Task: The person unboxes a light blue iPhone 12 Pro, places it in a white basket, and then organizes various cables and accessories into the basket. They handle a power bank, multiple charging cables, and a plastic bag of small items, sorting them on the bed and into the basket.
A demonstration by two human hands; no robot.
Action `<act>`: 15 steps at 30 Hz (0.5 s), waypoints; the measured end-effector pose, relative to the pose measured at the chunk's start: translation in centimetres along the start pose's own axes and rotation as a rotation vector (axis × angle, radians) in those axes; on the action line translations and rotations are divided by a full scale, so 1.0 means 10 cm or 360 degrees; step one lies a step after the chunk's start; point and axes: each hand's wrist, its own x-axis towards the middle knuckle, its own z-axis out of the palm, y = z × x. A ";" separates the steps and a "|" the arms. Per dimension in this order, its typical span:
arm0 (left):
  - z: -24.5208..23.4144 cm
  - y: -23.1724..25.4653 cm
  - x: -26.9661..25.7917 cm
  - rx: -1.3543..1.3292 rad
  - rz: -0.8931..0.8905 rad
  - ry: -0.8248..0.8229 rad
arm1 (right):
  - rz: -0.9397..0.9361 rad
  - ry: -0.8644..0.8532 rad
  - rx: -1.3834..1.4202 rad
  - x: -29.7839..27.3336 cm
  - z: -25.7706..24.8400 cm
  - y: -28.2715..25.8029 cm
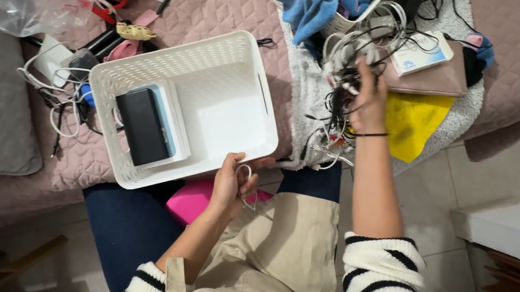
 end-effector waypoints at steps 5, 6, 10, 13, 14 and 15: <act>0.04 0.03 0.05 0.0056 0.0028 -0.0065 | 0.0345 -0.0335 0.0607 0.22 -0.34 -0.15; 0.02 0.01 0.07 0.0049 0.0061 -0.0081 | 0.0419 -0.0491 0.0695 0.26 -0.43 -0.15; -0.10 -0.07 0.14 0.0060 0.0035 -0.0129 | 0.0560 -0.0676 0.0829 0.26 -0.55 -0.28; -0.05 -0.03 0.06 0.0089 0.0061 -0.0149 | 0.0569 -0.0603 0.0649 0.16 -0.47 -0.54; -0.08 -0.05 0.05 0.0061 0.0011 -0.0156 | 0.0599 -0.0521 0.0508 0.09 -0.40 -0.69; -0.10 -0.06 0.05 0.0033 -0.0039 -0.0163 | 0.0627 -0.0438 0.0368 0.02 -0.33 -0.83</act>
